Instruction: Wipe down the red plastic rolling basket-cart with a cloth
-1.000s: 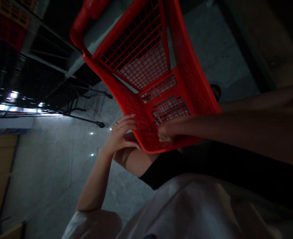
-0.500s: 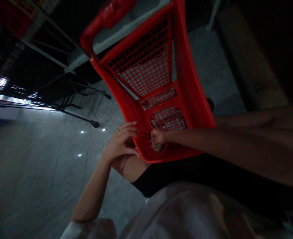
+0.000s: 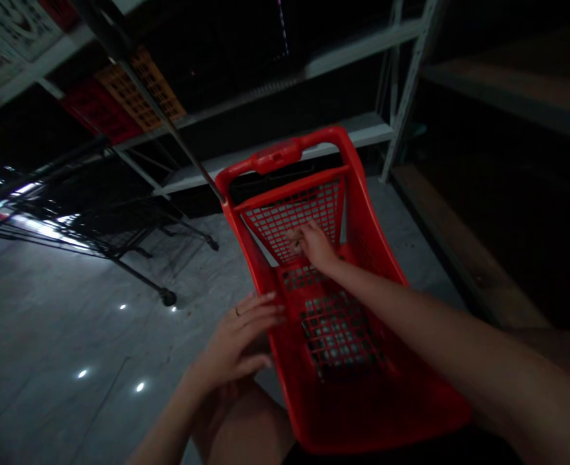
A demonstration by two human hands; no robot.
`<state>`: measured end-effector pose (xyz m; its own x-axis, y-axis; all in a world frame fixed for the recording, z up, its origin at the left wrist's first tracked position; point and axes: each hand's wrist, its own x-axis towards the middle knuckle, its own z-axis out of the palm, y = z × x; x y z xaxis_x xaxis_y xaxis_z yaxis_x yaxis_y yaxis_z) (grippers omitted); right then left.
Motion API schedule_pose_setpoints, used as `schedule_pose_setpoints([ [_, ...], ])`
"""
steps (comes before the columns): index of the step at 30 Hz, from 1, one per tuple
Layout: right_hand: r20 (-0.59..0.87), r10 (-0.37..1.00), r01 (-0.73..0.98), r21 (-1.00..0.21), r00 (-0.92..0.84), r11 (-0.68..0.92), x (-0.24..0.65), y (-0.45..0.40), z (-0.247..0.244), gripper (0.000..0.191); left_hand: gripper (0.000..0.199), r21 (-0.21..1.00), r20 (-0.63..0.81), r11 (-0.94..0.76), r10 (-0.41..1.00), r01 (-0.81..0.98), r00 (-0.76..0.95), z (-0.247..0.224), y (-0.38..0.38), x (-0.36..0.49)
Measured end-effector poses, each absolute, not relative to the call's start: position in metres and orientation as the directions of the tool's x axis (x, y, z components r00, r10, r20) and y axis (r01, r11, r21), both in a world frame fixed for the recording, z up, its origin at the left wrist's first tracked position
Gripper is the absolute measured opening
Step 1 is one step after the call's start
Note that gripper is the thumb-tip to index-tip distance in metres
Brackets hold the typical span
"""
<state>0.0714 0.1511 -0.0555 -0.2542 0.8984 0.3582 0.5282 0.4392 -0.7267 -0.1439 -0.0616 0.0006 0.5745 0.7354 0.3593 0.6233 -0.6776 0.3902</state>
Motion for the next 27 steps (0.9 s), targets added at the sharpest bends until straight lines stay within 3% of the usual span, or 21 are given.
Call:
schedule_pose_setpoints([
  [4, 0.593, 0.804, 0.538, -0.69, 0.038, 0.484, 0.063, 0.205, -0.016, 0.021, 0.053, 0.256, 0.52, -0.52, 0.785, 0.815, 0.337, 0.035, 0.026, -0.162],
  [7, 0.696, 0.708, 0.576, -0.63, 0.121, 0.521, 0.058, 0.219, 0.001, 0.028, 0.053, 0.223, 0.534, -0.395, 0.815, 0.891, 0.227, 0.048, 0.093, -0.167],
  [12, 0.742, 0.658, 0.582, -0.48, -0.128, 0.656, 0.034, 0.213, -0.007, 0.037, 0.051, 0.174, 0.493, -0.241, 0.861, 0.955, 0.127, 0.035, 0.134, -0.152],
  [17, 0.711, 0.585, 0.521, -0.354, -0.389, 0.777, 0.002, 0.202, -0.01, 0.041, 0.054, 0.155, 0.513, -0.231, 0.85, 0.961, 0.122, 0.028, 0.127, -0.148],
  [21, 0.633, 0.497, 0.508, -0.183, -0.594, 0.842, 0.019, 0.211, 0.006, 0.037, 0.054, 0.152, 0.502, -0.246, 0.853, 0.957, 0.14, 0.03, 0.127, -0.158],
  [24, 0.546, 0.518, 0.574, -0.081, -0.658, 0.815, 0.065, 0.226, 0.019, 0.032, 0.056, 0.156, 0.495, -0.27, 0.854, 0.95, 0.161, 0.029, 0.129, -0.164],
  [27, 0.491, 0.621, 0.693, -0.048, -0.611, 0.719, 0.123, 0.242, 0.031, 0.028, 0.056, 0.169, 0.505, -0.274, 0.849, 0.947, 0.155, 0.028, 0.131, -0.165],
])
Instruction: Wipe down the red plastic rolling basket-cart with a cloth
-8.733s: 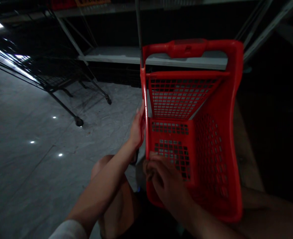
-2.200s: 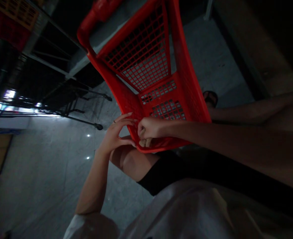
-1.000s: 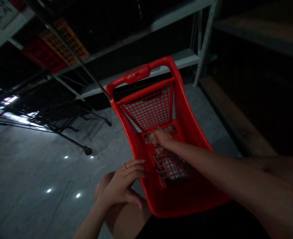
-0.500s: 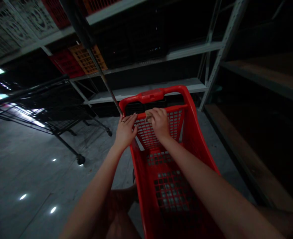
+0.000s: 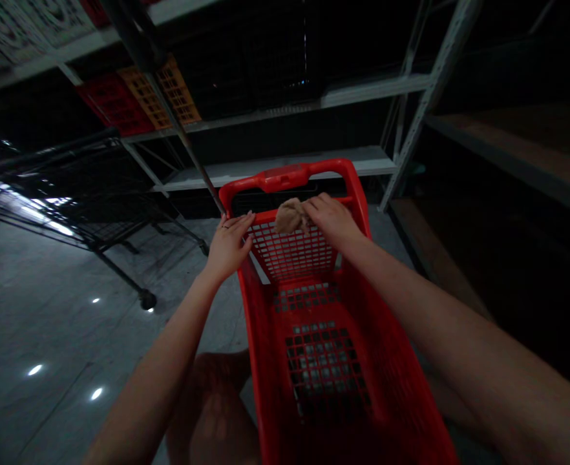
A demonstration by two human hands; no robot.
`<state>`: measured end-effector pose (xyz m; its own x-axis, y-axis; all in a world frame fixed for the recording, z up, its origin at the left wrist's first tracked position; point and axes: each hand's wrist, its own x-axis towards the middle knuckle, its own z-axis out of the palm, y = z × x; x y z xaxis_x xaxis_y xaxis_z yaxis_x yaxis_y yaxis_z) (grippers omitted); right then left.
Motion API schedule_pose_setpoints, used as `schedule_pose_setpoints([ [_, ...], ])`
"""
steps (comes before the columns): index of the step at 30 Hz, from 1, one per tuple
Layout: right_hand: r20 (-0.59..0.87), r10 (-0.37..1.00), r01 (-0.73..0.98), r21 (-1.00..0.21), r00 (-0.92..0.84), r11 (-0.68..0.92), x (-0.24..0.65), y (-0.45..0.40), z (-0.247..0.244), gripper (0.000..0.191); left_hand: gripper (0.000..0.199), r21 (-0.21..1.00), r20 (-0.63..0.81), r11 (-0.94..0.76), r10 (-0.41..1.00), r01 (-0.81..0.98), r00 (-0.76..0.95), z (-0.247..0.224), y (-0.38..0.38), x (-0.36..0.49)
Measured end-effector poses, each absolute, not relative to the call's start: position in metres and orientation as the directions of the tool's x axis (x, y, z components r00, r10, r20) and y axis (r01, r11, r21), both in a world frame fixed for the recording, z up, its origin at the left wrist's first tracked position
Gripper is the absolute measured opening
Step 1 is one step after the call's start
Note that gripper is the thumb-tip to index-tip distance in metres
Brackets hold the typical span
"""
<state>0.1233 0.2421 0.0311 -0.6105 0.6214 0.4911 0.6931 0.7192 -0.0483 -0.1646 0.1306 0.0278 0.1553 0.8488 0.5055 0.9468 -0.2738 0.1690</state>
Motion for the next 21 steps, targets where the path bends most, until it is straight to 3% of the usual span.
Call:
schedule_pose_setpoints([
  [6, 0.488, 0.777, 0.841, -0.146, -0.397, 0.521, 0.157, 0.249, 0.028, 0.029, 0.056, 0.206, 0.516, -0.249, 0.849, 0.946, 0.111, 0.026, 0.133, -0.154],
  [10, 0.612, 0.788, 0.79, -0.449, -0.069, 0.418, 0.091, 0.22, -0.012, 0.047, 0.056, 0.218, 0.522, -0.232, 0.848, 0.948, 0.087, 0.027, 0.131, -0.146],
  [12, 0.623, 0.783, 0.694, -0.561, -0.005, 0.451, 0.044, 0.198, -0.034, 0.05, 0.056, 0.219, 0.52, -0.218, 0.851, 0.951, 0.075, 0.029, 0.128, -0.142],
  [17, 0.515, 0.808, 0.62, -0.545, -0.285, 0.565, -0.033, 0.158, -0.059, 0.042, 0.06, 0.215, 0.503, -0.214, 0.861, 0.953, 0.08, 0.032, 0.116, -0.134],
  [21, 0.414, 0.706, 0.553, -0.439, -0.575, 0.708, 0.004, 0.173, -0.053, 0.036, 0.063, 0.21, 0.499, -0.209, 0.863, 0.955, 0.079, 0.03, 0.115, -0.134],
])
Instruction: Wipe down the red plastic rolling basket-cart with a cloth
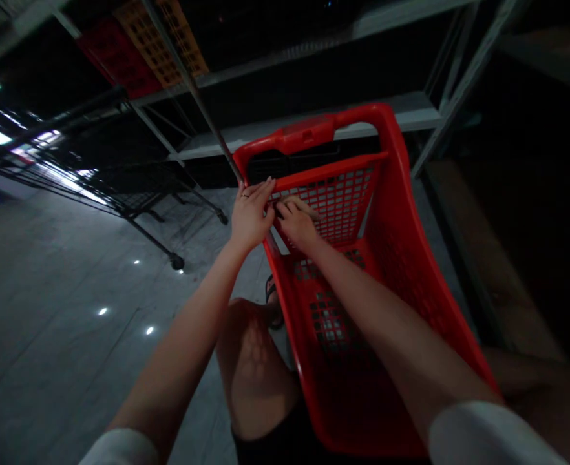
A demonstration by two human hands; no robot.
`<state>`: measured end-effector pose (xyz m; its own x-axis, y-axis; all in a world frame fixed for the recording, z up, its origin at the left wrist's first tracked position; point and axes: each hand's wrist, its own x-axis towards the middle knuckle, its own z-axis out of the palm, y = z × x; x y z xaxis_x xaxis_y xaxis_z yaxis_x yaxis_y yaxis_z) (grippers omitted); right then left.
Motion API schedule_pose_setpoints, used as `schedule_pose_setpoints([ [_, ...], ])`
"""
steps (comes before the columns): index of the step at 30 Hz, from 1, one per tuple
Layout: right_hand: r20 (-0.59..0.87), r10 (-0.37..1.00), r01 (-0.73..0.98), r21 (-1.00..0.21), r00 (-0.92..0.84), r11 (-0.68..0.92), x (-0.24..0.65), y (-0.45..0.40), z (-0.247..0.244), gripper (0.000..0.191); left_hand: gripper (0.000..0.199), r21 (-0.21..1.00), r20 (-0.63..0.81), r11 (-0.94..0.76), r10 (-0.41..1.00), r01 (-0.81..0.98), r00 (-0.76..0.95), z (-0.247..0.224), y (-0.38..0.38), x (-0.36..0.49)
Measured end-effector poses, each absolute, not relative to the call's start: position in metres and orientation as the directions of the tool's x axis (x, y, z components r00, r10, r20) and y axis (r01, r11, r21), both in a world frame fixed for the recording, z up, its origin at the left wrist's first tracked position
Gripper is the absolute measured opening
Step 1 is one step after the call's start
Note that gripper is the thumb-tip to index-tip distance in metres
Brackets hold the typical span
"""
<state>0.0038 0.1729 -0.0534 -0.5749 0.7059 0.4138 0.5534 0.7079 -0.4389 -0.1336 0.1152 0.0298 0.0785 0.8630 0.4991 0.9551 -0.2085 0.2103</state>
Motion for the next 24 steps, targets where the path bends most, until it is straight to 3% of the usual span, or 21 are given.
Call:
schedule_pose_setpoints([
  [3, 0.362, 0.618, 0.518, -0.341, -0.698, 0.785, 0.055, 0.2, -0.041, 0.027, 0.063, 0.238, 0.508, -0.218, 0.859, 0.946, 0.07, 0.026, 0.121, -0.136],
  [6, 0.445, 0.709, 0.679, -0.26, -0.547, 0.686, 0.079, 0.216, -0.03, 0.032, 0.061, 0.296, 0.51, -0.25, 0.857, 0.922, 0.069, 0.024, 0.127, -0.137],
  [10, 0.454, 0.794, 0.767, -0.304, -0.404, 0.565, 0.069, 0.207, -0.041, 0.039, 0.06, 0.353, 0.485, -0.257, 0.873, 0.9, 0.059, 0.025, 0.13, -0.132],
  [16, 0.288, 0.755, 0.701, -0.283, -0.589, 0.655, 0.078, 0.18, -0.092, 0.039, 0.059, 0.421, 0.446, -0.257, 0.894, 0.87, 0.048, 0.024, 0.131, -0.13],
  [19, 0.19, 0.701, 0.654, -0.26, -0.687, 0.711, 0.093, 0.179, -0.095, 0.039, 0.06, 0.437, 0.45, -0.267, 0.892, 0.859, 0.048, 0.022, 0.133, -0.132],
  [22, 0.234, 0.74, 0.666, -0.326, -0.631, 0.671, 0.093, 0.19, -0.071, 0.03, 0.061, 0.436, 0.454, -0.28, 0.889, 0.855, 0.06, 0.021, 0.134, -0.133],
  [24, 0.376, 0.773, 0.671, -0.389, -0.51, 0.632, 0.084, 0.202, -0.046, 0.029, 0.062, 0.425, 0.45, -0.276, 0.891, 0.862, 0.063, 0.022, 0.134, -0.133],
])
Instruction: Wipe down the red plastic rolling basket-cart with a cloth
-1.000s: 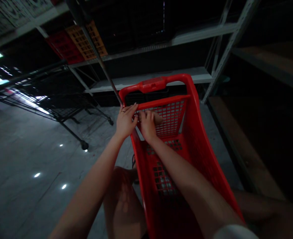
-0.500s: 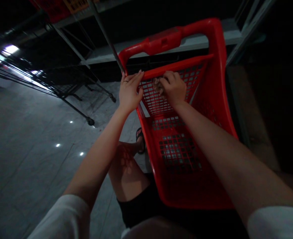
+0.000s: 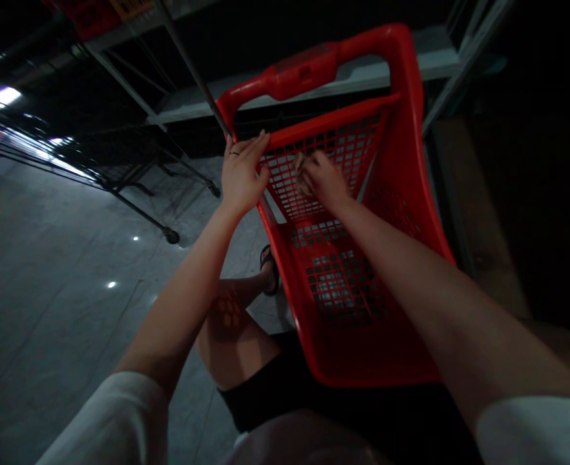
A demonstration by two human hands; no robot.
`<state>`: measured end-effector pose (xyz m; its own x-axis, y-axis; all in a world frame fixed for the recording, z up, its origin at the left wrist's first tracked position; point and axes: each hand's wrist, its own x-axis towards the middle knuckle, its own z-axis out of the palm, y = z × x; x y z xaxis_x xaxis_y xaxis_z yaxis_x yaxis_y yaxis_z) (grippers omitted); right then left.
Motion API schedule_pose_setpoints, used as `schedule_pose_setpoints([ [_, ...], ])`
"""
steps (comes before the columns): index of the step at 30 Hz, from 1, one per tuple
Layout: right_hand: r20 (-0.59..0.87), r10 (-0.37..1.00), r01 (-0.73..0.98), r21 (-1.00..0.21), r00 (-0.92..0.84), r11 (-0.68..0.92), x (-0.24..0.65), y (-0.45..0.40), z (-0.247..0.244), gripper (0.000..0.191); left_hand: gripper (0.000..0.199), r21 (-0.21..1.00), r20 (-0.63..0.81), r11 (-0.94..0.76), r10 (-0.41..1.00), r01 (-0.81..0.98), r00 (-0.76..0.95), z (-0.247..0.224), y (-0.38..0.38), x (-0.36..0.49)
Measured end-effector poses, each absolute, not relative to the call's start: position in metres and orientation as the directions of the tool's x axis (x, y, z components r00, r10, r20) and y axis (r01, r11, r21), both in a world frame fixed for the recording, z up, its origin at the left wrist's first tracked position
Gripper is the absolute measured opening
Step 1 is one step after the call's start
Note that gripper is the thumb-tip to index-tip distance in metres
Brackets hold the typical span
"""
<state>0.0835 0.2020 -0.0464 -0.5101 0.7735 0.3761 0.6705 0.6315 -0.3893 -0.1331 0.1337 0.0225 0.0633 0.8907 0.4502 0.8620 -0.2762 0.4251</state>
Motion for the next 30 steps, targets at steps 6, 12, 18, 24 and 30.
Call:
schedule_pose_setpoints([
  [6, 0.671, 0.659, 0.485, -0.476, -0.34, 0.734, 0.045, 0.215, -0.029, 0.03, 0.061, 0.307, 0.408, -0.166, 0.913, 0.937, 0.028, 0.032, 0.125, -0.125],
  [12, 0.361, 0.648, 0.508, -0.413, -0.671, 0.756, 0.041, 0.177, -0.096, 0.042, 0.066, 0.219, 0.43, -0.162, 0.901, 0.962, 0.054, 0.036, 0.121, -0.122],
  [18, 0.285, 0.604, 0.504, -0.354, -0.744, 0.788, 0.061, 0.185, -0.091, 0.043, 0.066, 0.191, 0.446, -0.167, 0.893, 0.967, 0.066, 0.035, 0.125, -0.122],
  [24, 0.629, 0.702, 0.524, -0.495, -0.335, 0.693, 0.091, 0.227, -0.052, 0.038, 0.065, 0.182, 0.447, -0.167, 0.892, 0.969, 0.07, 0.034, 0.124, -0.121],
  [30, 0.598, 0.798, 0.593, -0.62, -0.066, 0.514, 0.104, 0.223, -0.077, 0.046, 0.06, 0.113, 0.461, -0.176, 0.881, 0.978, 0.106, 0.037, 0.113, -0.116],
])
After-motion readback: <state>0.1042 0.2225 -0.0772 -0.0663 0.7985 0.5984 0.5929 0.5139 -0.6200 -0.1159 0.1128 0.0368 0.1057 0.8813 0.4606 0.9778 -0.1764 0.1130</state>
